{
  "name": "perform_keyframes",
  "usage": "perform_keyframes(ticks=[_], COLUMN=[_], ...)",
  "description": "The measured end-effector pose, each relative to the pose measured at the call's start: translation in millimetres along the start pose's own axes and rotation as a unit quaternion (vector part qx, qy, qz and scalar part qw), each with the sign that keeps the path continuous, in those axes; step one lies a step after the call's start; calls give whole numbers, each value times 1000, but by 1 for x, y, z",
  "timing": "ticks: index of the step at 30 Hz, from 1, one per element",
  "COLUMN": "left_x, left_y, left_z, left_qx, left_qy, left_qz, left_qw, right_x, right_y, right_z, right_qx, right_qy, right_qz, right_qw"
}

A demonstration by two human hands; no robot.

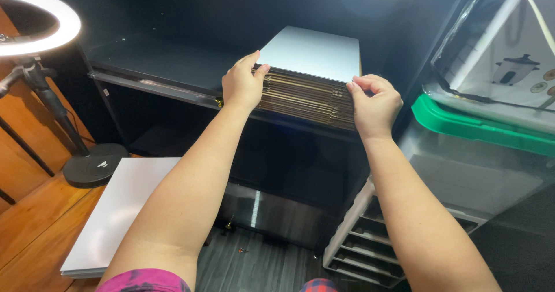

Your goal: The person sits on the floor and repeatedly picks up stacks of white paper from a wooden bench, then places them onto a larger stack on a black shelf. The person handles the paper by hand throughout the process.

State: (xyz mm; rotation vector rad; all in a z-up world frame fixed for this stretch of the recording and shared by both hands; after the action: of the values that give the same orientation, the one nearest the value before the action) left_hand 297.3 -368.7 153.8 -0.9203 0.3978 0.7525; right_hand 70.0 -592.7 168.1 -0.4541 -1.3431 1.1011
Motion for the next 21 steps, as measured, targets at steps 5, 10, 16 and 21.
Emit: perform_keyframes(ticks=[5, 10, 16, 21], left_x=[1, -20, -9, 74], left_y=[-1, 27, 101, 189], left_z=[1, 18, 43, 44], left_qx=[16, 29, 0, 64], left_qy=[-37, -25, 13, 57], left_qz=[-30, -38, -64, 36], left_qw=[999, 999, 998, 996], right_x=[13, 15, 11, 20], right_y=[6, 8, 32, 72], right_z=[2, 5, 1, -8], right_qx=[-13, -15, -15, -40], right_qy=[20, 23, -69, -98], right_qz=[30, 31, -4, -15], right_qw=[999, 999, 997, 994])
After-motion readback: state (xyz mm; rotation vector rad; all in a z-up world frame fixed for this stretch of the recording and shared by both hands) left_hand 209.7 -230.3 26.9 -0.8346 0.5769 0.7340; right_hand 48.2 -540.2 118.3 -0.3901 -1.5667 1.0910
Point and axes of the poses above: each hand's wrist, its own y-axis away from the middle knuckle, its own z-axis out of the back of the hand, x = y × z, the point moved 6 cm from there along -y, towards the middle knuckle, and after that the axes turned 6 degrees about x, right-handed, at the moved point
